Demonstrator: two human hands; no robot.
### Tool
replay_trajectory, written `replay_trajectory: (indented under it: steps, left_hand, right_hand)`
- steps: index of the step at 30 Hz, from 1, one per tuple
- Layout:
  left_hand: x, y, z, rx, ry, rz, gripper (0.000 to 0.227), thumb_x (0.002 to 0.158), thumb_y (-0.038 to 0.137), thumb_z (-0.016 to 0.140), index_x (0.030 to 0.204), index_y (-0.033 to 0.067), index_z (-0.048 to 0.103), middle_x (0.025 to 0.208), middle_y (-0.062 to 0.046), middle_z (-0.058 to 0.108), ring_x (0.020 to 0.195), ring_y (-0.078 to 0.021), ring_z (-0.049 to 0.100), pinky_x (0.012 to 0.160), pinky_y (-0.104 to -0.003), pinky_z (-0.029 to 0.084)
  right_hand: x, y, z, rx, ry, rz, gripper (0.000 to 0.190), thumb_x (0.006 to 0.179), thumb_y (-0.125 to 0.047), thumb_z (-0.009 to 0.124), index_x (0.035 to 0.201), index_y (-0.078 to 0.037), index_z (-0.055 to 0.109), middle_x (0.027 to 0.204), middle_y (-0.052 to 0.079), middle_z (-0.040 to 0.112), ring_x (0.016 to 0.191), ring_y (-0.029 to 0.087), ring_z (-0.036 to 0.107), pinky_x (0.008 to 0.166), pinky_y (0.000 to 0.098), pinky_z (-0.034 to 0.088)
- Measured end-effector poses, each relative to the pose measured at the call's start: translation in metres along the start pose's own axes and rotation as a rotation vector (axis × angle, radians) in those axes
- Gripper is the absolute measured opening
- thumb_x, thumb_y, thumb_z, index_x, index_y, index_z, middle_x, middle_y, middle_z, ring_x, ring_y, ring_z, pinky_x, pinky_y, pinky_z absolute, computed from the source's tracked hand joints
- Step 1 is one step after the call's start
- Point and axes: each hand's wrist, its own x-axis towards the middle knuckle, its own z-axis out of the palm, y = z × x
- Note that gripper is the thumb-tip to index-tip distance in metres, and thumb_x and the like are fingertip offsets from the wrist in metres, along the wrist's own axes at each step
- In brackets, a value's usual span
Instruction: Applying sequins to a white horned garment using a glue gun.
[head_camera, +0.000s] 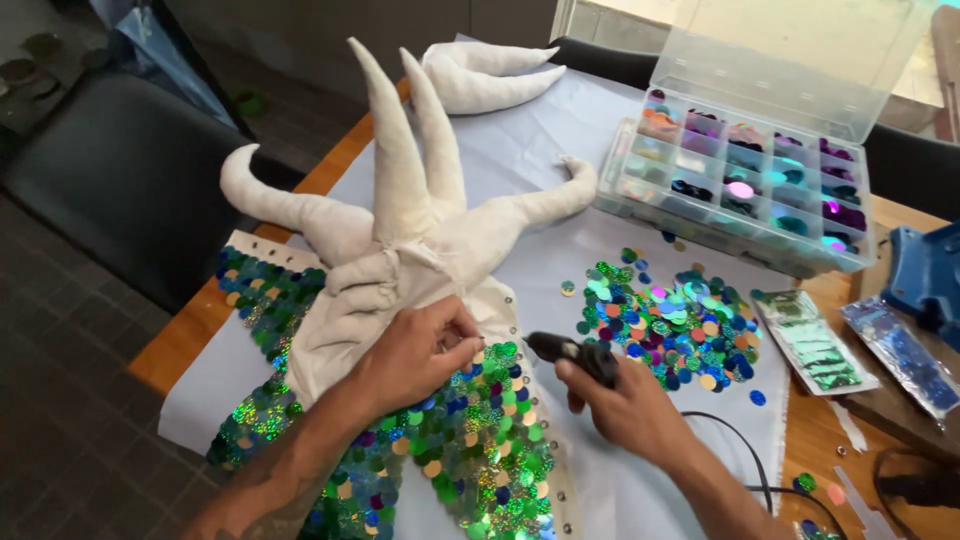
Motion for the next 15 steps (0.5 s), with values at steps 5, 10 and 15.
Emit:
replay_trajectory:
  steps: [5, 10, 15]
  left_hand:
    - [-0.014, -0.013, -0.001, 0.24, 0.105, 0.194, 0.012, 0.087, 0.013, 0.074, 0.093, 0.0025, 0.071, 0.083, -0.011, 0.076, 0.076, -0.0223, 0.076, 0.068, -0.035, 0.059]
    - [-0.011, -0.019, 0.005, 0.322, 0.138, 0.378, 0.01, 0.089, 0.011, 0.072, 0.095, 0.0032, 0.073, 0.088, -0.014, 0.075, 0.082, -0.0315, 0.074, 0.072, -0.04, 0.057]
    - [0.001, -0.026, 0.014, 0.428, 0.17, 0.516, 0.011, 0.088, 0.006, 0.067, 0.098, 0.0038, 0.072, 0.096, -0.015, 0.074, 0.088, -0.0335, 0.073, 0.076, -0.041, 0.057]
  right_hand:
    - [0.028, -0.031, -0.001, -0.172, -0.113, 0.055, 0.057, 0.09, -0.056, 0.061, 0.076, -0.003, 0.076, 0.056, 0.005, 0.058, 0.05, 0.016, 0.05, 0.048, 0.035, 0.038]
    - [0.04, -0.031, 0.0, -0.275, -0.093, 0.041, 0.063, 0.089, -0.06, 0.06, 0.075, -0.001, 0.075, 0.058, 0.006, 0.064, 0.053, 0.017, 0.057, 0.052, 0.0359, 0.046]
    - [0.04, -0.033, -0.001, -0.359, -0.095, 0.088, 0.068, 0.09, -0.062, 0.059, 0.072, 0.001, 0.074, 0.057, 0.011, 0.062, 0.054, 0.02, 0.057, 0.054, 0.0388, 0.047]
